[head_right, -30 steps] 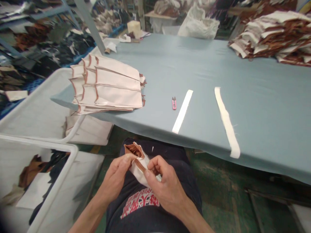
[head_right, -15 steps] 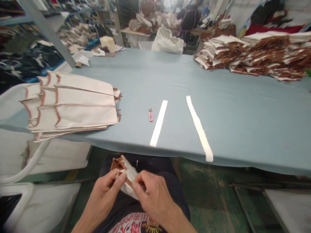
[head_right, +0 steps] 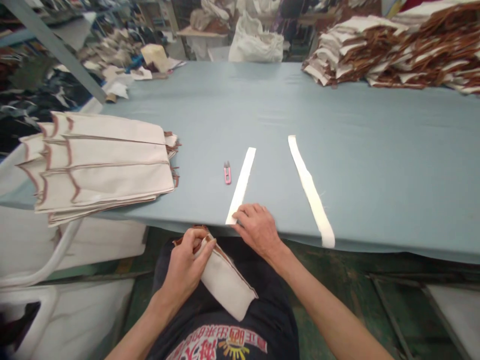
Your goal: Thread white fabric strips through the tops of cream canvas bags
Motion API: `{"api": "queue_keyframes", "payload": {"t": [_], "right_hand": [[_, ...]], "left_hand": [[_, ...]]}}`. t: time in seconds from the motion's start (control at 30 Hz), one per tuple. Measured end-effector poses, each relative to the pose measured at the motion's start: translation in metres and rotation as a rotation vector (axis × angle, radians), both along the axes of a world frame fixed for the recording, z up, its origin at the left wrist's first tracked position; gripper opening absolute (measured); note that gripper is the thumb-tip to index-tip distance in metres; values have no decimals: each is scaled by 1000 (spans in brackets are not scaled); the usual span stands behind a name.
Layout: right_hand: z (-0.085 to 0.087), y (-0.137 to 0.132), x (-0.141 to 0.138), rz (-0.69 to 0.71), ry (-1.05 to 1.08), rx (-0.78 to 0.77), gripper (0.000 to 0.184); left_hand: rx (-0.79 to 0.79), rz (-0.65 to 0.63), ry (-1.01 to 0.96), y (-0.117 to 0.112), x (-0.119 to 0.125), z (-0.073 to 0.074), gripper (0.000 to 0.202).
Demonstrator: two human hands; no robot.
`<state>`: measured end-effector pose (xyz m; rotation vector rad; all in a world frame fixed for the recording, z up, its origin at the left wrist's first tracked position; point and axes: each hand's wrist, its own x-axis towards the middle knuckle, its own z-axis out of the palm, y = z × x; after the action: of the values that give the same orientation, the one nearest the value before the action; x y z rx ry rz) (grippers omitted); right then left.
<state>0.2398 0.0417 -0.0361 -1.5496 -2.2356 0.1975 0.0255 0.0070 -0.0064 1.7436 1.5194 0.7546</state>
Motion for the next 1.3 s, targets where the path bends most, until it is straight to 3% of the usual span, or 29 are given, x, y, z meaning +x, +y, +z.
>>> {"api": "queue_keyframes", "payload": {"t": [0.17,0.37,0.5,0.83,1.07,1.3], "right_hand": [[2,-1,-2,-59,54,14,23],[0,2,-6,-132,127,17,20],[-3,5,-5,-152,163,8,17],[-9,5,-4,-161,222,-7,19],[-10,7,2,-113,225,-29,21],[-5,15,16,-7,202,-118,23]], "left_hand": [[16,-71,68,18,13,-6,25],[38,-138,92,31,26,-11,26],[50,-112,91,36,33,-19,33],[103,-103,153,38,37,-31,18],[134,-186,269,37,42,-35,21],[144,-188,309,34,41,-38,26]]}}
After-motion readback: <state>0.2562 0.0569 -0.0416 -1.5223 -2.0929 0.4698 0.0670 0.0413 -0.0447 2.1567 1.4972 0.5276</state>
